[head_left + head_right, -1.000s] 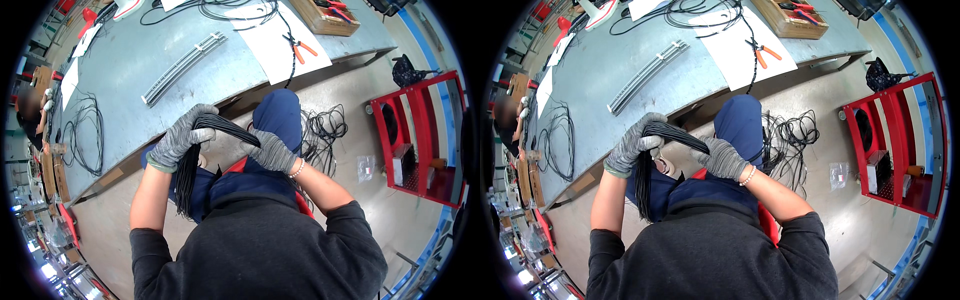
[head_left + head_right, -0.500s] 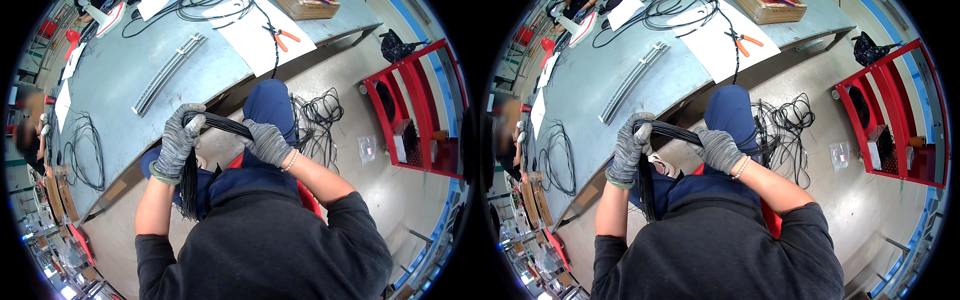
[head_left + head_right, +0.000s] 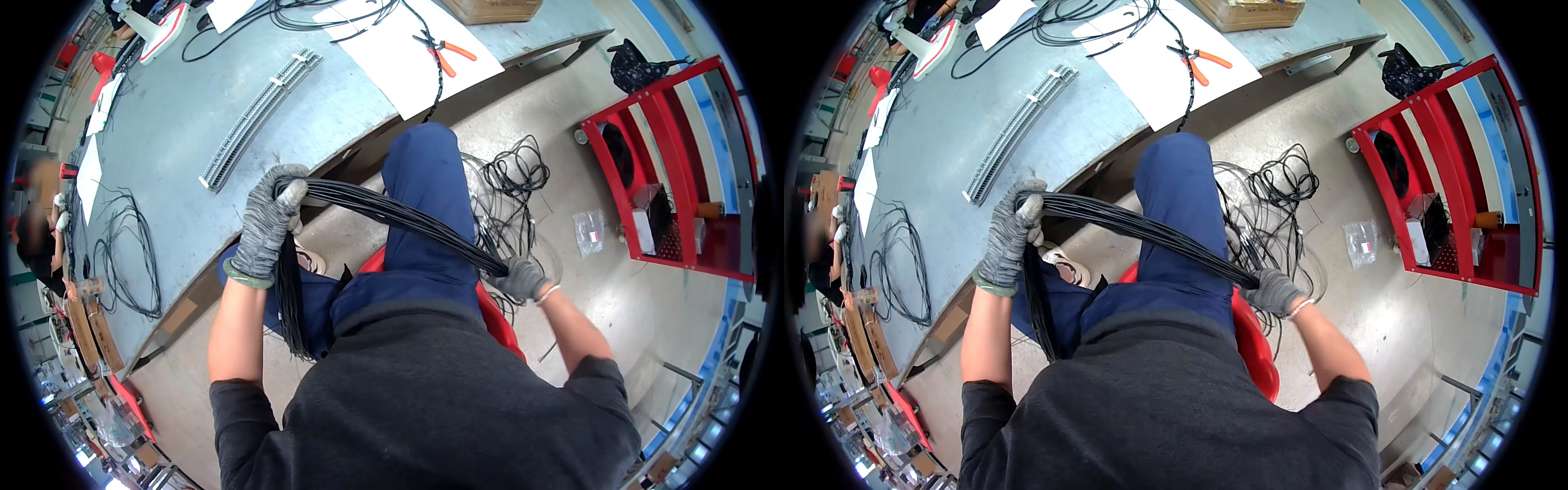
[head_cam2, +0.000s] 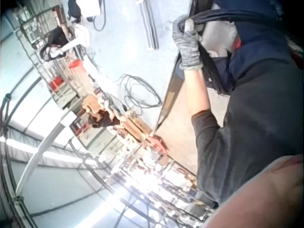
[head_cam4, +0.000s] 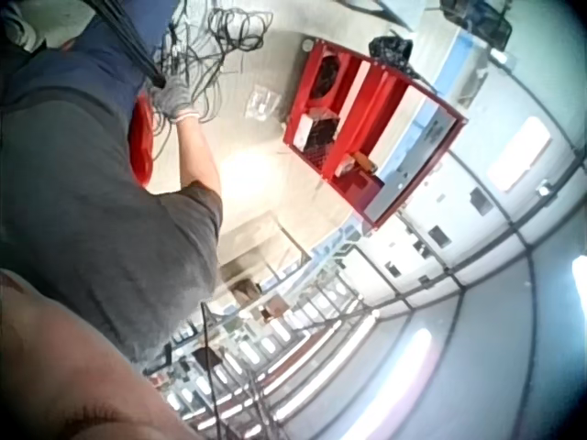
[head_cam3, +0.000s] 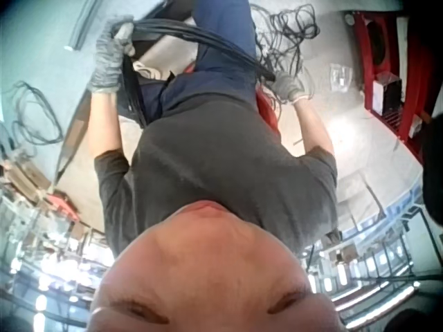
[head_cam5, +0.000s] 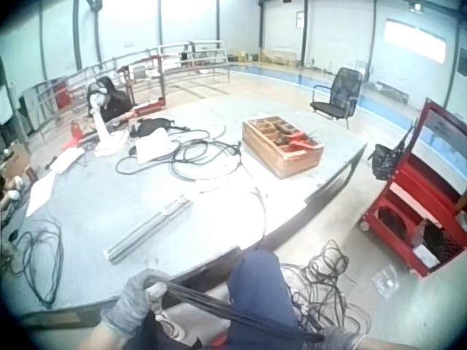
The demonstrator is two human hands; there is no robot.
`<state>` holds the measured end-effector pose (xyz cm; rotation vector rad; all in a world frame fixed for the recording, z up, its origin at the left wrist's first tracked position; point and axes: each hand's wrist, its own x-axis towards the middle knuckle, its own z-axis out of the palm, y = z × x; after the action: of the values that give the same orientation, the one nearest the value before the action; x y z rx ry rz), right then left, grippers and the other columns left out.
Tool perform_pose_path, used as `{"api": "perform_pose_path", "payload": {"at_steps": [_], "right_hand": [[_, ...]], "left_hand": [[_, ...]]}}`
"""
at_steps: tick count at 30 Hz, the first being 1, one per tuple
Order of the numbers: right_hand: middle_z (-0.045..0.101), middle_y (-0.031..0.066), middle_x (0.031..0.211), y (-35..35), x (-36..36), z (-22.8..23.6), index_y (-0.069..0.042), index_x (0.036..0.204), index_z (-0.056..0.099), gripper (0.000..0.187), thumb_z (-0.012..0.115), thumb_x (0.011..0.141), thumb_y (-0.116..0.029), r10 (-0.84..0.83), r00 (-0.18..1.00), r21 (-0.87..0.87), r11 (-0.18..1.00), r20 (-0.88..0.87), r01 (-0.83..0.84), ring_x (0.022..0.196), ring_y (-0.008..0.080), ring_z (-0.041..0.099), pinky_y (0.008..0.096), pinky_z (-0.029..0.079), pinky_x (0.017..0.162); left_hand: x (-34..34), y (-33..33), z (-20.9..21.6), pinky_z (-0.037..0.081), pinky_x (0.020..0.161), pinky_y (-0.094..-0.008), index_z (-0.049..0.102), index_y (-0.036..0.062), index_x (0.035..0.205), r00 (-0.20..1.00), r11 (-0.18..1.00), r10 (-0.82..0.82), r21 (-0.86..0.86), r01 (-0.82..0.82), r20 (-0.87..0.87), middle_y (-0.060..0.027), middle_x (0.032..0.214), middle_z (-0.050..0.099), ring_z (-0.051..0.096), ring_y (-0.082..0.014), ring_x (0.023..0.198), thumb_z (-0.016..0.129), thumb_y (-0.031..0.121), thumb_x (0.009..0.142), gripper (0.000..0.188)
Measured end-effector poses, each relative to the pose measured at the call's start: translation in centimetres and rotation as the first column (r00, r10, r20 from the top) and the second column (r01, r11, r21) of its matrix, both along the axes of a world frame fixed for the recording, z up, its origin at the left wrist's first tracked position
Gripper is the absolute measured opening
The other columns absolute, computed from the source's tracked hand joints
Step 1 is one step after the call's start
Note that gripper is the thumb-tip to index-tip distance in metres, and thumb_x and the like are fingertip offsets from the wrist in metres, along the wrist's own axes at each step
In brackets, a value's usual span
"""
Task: The person sits at a workbench and repeatedly gathers, aligns, and bundles a large quantity of black cables by hand. They hold the bundle against their lap and use both hands to straighten and compact the wires into a neat stack.
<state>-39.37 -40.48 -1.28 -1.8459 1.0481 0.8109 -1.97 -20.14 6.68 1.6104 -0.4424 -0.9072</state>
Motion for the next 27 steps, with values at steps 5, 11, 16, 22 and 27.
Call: {"api": "perform_pose_path", "payload": {"at_steps": [5,11,16,22,27], "right_hand": [[0.064,0.0205,0.099,4.0,4.6,-0.1,-0.003,0.110,0.055,0.049,0.072,0.076,-0.033,0.208,0.844,-0.298,0.953,0.494,-0.060,0.096,0.0357,0.061,0.0420,0.048,0.086],[0.064,0.0171,0.087,5.5,15.9,3.1,-0.002,0.109,0.056,0.044,0.072,0.078,-0.027,0.296,0.646,-0.339,0.939,0.704,-0.060,0.087,0.0342,0.063,0.0395,0.050,0.077],[0.061,0.0185,0.075,4.2,17.8,0.4,0.000,0.092,0.062,0.023,0.071,0.076,-0.015,0.032,0.552,-0.024,0.999,0.834,-0.022,0.070,0.0304,0.061,0.0379,0.049,0.066],[0.062,0.0185,0.071,3.5,18.4,0.1,0.000,0.093,0.063,0.027,0.073,0.076,-0.019,0.061,0.651,0.025,0.992,0.757,-0.122,0.068,0.0294,0.061,0.0365,0.049,0.066],[0.062,0.0194,0.071,4.8,18.3,1.1,-0.001,0.086,0.062,0.032,0.073,0.076,-0.030,0.257,0.707,-0.315,0.948,0.658,-0.052,0.072,0.0350,0.062,0.0407,0.049,0.066]], "left_hand": [[-0.7,0.7,1.1,0.038,0.041,-0.0199,0.060,0.0038,0.106,0.998,0.998,-0.059,-0.011,0.060,0.015,0.0028,0.063,0.050,0.043,-0.0038,0.044,0.067,0.020,0.086,0.027],[-2.0,-0.1,2.4,0.039,0.042,-0.0198,0.062,0.0047,0.105,0.992,0.992,-0.102,0.078,0.095,0.079,0.0018,0.069,0.054,0.044,-0.0038,0.047,0.068,0.018,0.084,0.025],[-0.9,-0.7,1.3,0.039,0.040,-0.0208,0.063,0.0061,0.105,0.995,0.989,-0.085,0.124,0.077,0.056,0.0009,0.069,0.055,0.045,-0.0053,0.046,0.067,0.021,0.087,0.024],[-0.6,-1.0,0.9,0.042,0.040,-0.0224,0.064,0.0082,0.104,0.992,0.986,-0.113,0.133,0.104,0.058,0.0009,0.067,0.053,0.045,-0.0053,0.049,0.068,0.024,0.087,0.024],[-0.8,-1.3,1.0,0.042,0.040,-0.0231,0.064,0.0085,0.103,0.989,0.983,-0.107,0.157,0.091,0.102,0.0020,0.063,0.049,0.045,-0.0062,0.049,0.068,0.025,0.087,0.024]]}}
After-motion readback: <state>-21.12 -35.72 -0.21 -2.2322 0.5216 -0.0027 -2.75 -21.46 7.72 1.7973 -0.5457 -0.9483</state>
